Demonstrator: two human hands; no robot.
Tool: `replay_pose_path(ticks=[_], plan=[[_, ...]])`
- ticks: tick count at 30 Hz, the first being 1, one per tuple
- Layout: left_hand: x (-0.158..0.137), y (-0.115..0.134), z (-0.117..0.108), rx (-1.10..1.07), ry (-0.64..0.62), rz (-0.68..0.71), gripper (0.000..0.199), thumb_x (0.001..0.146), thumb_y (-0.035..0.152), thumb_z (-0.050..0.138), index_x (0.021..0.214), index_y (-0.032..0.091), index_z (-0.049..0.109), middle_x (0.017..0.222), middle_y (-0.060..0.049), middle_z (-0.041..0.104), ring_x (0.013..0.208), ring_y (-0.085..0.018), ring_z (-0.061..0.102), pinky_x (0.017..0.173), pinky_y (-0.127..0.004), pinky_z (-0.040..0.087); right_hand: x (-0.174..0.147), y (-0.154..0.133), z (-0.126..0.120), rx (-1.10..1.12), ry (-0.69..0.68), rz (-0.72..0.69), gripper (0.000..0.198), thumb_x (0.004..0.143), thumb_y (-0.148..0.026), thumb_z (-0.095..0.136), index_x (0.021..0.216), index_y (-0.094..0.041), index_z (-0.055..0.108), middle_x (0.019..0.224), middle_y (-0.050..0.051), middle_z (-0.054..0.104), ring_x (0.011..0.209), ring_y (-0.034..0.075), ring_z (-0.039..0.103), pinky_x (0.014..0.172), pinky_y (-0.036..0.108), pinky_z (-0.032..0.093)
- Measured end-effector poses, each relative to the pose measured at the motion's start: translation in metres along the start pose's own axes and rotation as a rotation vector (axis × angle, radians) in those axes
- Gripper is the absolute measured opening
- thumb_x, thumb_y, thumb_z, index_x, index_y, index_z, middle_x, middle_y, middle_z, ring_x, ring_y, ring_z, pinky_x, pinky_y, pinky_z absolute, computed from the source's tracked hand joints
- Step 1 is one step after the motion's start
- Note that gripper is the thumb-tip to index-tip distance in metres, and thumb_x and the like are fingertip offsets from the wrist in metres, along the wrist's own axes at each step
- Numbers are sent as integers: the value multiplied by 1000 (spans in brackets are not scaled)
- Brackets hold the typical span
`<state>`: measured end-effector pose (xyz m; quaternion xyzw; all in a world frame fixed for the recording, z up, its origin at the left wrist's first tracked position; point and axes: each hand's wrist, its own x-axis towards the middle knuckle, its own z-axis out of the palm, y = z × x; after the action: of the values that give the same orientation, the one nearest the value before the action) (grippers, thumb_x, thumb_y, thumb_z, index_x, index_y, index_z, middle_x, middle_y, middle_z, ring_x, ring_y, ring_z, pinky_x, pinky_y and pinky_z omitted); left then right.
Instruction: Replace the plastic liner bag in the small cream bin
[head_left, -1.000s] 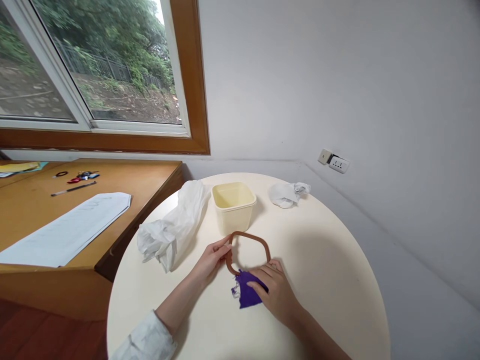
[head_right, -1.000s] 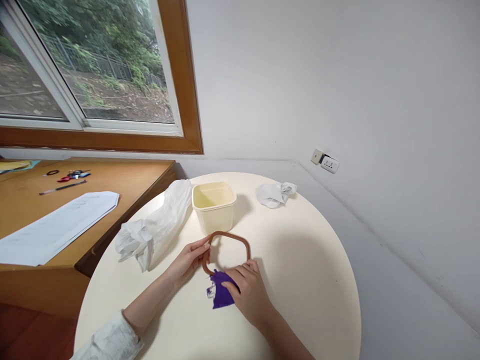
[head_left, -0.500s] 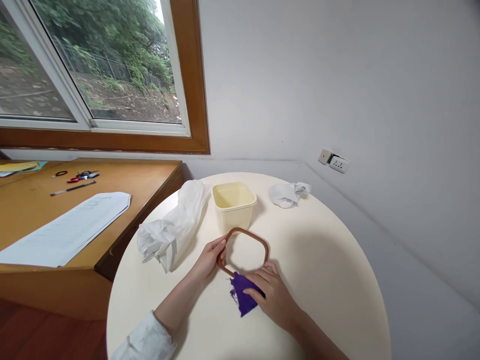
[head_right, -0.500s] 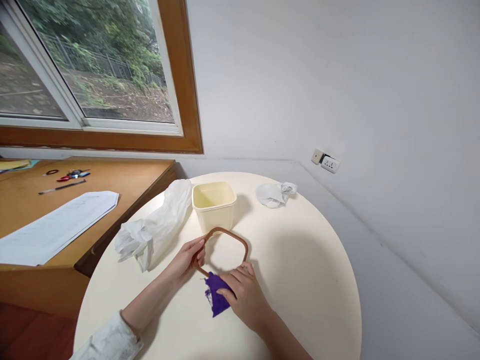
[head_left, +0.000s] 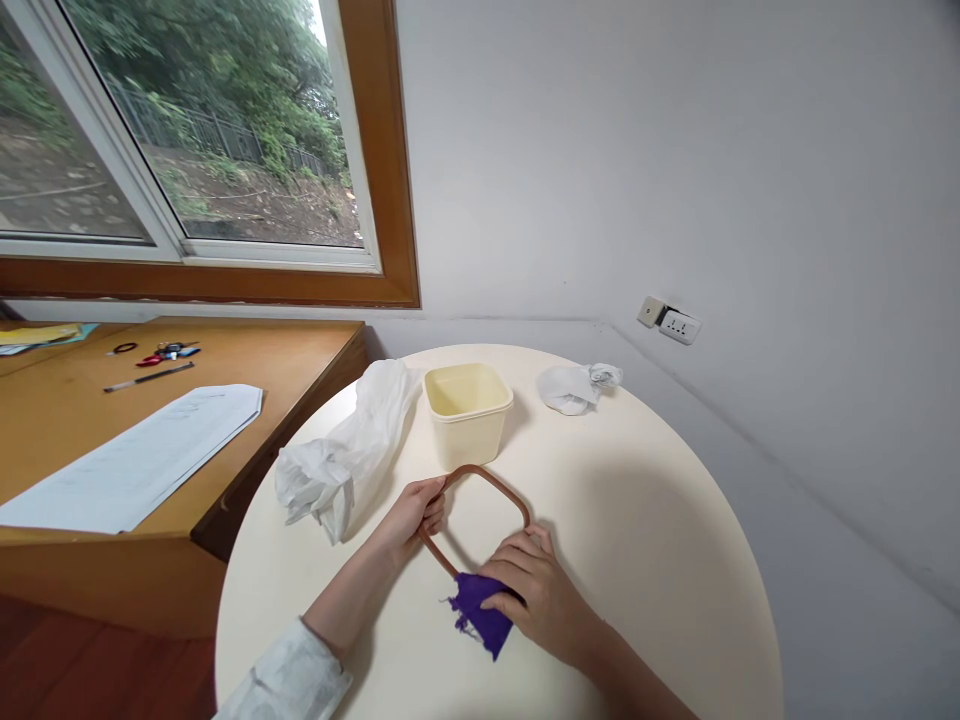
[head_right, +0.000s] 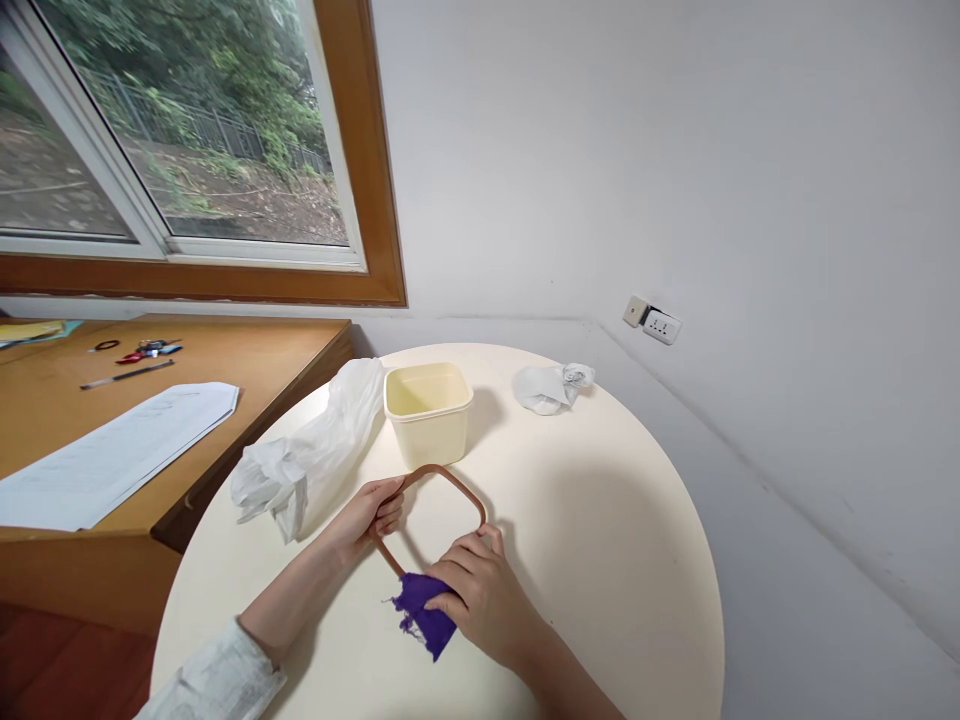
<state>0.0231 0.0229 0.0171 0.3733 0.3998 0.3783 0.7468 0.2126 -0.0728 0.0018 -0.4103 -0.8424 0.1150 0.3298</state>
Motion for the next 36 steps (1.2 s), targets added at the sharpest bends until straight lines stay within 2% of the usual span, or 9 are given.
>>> replay_pose_path(ticks=[4, 10, 13, 16, 20, 25, 28, 31, 36], plan=[[0, 3, -4, -29, -26, -41, 20, 78, 32, 56, 75, 12, 53, 40, 12, 21, 34, -3, 16, 39, -20, 13, 0, 2, -1, 16, -11, 17, 14, 81, -33, 59, 91, -24, 60, 81, -3, 65, 85, 15, 51, 89, 37, 25], [3, 1, -8, -77, -37, -48, 27, 78, 31, 59, 61, 13, 48, 40, 10, 26, 35, -2, 20, 39, -19, 16, 0, 2, -3, 5, -20, 25, 11, 82, -32, 58, 86, -22, 60, 79, -1, 65, 83, 16, 51, 88, 39, 27], [3, 0, -7, -99, -36, -33, 21, 79, 31, 58, 84, 11, 58, 42, 10, 31, 37, -3, 25, 40, -18, 20, -1, 2, -4, -10, -18, 29, 11, 82, -32, 57, 83, -22, 60, 76, -1, 64, 81, 15, 51, 87, 39, 27], [3, -1, -5, -104, -10, -15, 38, 80, 31, 58, 113, 12, 52, 46, 7, 42, 40, -5, 37, 43, -18, 30, -1, 2, -3, -25, 9, 31, 12, 80, -34, 59, 81, -22, 60, 74, -2, 63, 79, 15, 50, 87, 38, 27], [3, -3, -3, -95, -41, -45, 47, 79, 27, 60, 122, 12, 46, 58, 0, 57, 49, -10, 52, 52, -23, 43, -2, 5, 0, -65, 45, 36, 14, 77, -34, 63, 77, -21, 60, 70, -2, 61, 77, 14, 50, 85, 37, 28], [-3, -6, 1, 26, -236, -106, 61, 78, 31, 62, 131, 16, 36, 74, -8, 65, 61, -17, 62, 63, -30, 48, -2, 6, 1, -90, 94, 58, 18, 75, -34, 65, 69, -19, 56, 66, -2, 58, 73, 14, 48, 82, 36, 30], [-8, -7, 5, 97, -287, -139, 70, 77, 29, 63, 136, 20, 28, 75, -8, 66, 62, -15, 62, 65, -30, 48, -2, 6, 2, -102, 115, 50, 17, 76, -32, 64, 69, -19, 56, 66, -2, 58, 73, 14, 49, 81, 36, 31], [-9, -7, 6, 119, -286, -100, 72, 75, 30, 65, 136, 21, 29, 68, -4, 63, 57, -13, 58, 62, -29, 46, -2, 6, 3, -120, 106, 34, 15, 77, -32, 63, 73, -20, 57, 66, -2, 58, 73, 14, 50, 81, 36, 32], [-2, -8, 2, 71, -148, -16, 66, 71, 35, 68, 128, 13, 44, 52, 4, 50, 46, -8, 44, 50, -22, 38, -3, 8, 6, -132, 104, 31, 13, 78, -32, 62, 75, -20, 57, 68, -2, 59, 74, 14, 51, 82, 37, 32]])
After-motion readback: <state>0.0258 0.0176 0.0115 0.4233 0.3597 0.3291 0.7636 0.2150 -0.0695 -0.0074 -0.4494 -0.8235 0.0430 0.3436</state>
